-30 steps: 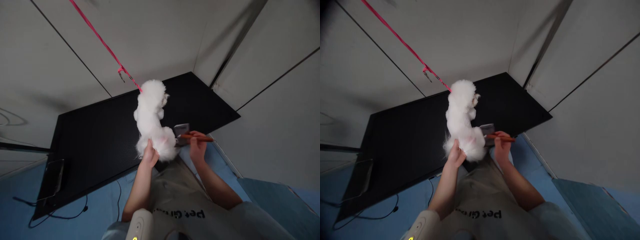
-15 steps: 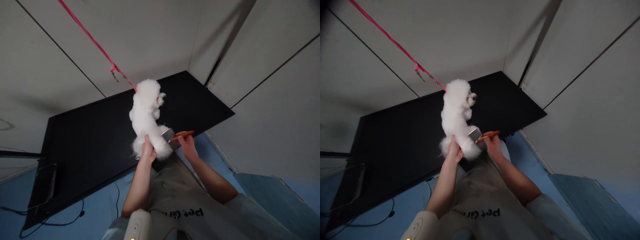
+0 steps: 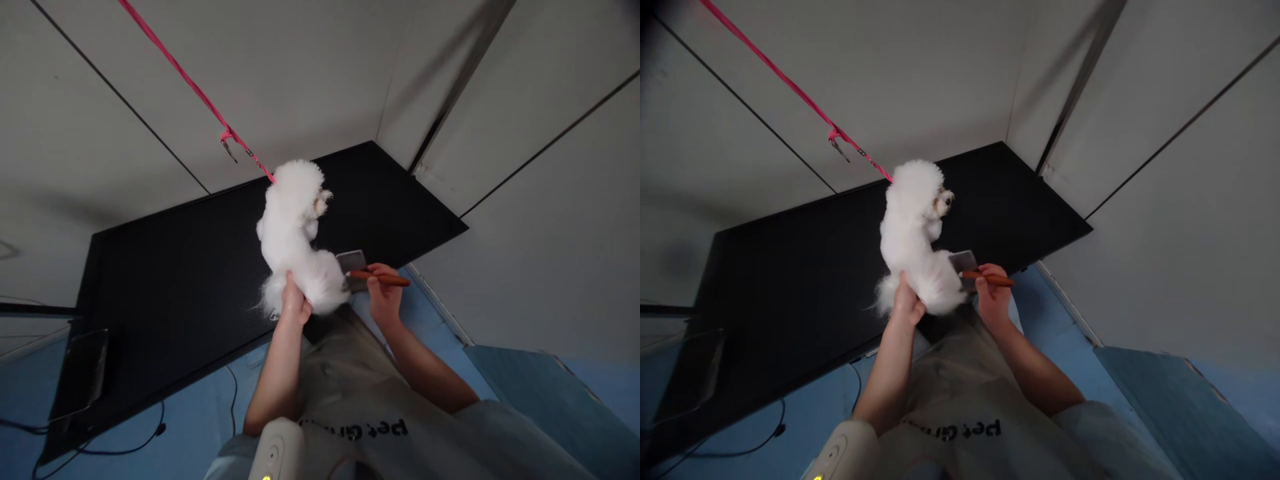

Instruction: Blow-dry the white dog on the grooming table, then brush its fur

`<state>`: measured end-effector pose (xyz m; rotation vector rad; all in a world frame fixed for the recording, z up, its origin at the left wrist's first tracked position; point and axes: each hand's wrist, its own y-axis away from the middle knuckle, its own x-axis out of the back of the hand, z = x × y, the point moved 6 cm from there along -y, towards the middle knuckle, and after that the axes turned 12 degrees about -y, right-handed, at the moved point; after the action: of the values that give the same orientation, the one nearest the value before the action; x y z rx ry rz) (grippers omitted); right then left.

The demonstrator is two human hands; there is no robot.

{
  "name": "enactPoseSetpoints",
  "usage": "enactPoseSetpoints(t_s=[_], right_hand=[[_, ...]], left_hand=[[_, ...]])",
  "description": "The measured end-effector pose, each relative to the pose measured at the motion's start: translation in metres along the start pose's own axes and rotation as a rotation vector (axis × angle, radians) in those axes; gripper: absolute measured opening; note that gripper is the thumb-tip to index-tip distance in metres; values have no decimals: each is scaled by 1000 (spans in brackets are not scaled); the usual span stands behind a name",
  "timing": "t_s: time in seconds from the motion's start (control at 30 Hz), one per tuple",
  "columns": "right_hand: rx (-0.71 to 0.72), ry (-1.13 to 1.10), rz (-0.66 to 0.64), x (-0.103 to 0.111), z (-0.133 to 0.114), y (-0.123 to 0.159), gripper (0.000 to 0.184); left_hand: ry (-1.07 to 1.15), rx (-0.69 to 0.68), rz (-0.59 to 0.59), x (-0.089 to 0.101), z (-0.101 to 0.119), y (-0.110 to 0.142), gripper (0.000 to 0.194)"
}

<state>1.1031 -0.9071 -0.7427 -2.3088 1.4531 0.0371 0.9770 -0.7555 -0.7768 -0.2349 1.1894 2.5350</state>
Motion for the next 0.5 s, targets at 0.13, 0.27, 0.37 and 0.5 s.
enactPoseSetpoints(t_s=[0.13, 0.27, 0.37, 0.5], right_hand=[[-163, -33, -211, -12, 8, 6, 13], [71, 80, 34, 6, -11, -3, 9], [-51, 20, -160, -9, -6, 4, 7], [-150, -9, -108, -12, 4, 17, 8]], left_hand=[[6, -10, 50, 0, 1, 2, 45], [8, -40, 52, 0, 0, 5, 48], [12, -37, 53, 1, -3, 5, 48], [37, -71, 47, 3, -5, 7, 42]])
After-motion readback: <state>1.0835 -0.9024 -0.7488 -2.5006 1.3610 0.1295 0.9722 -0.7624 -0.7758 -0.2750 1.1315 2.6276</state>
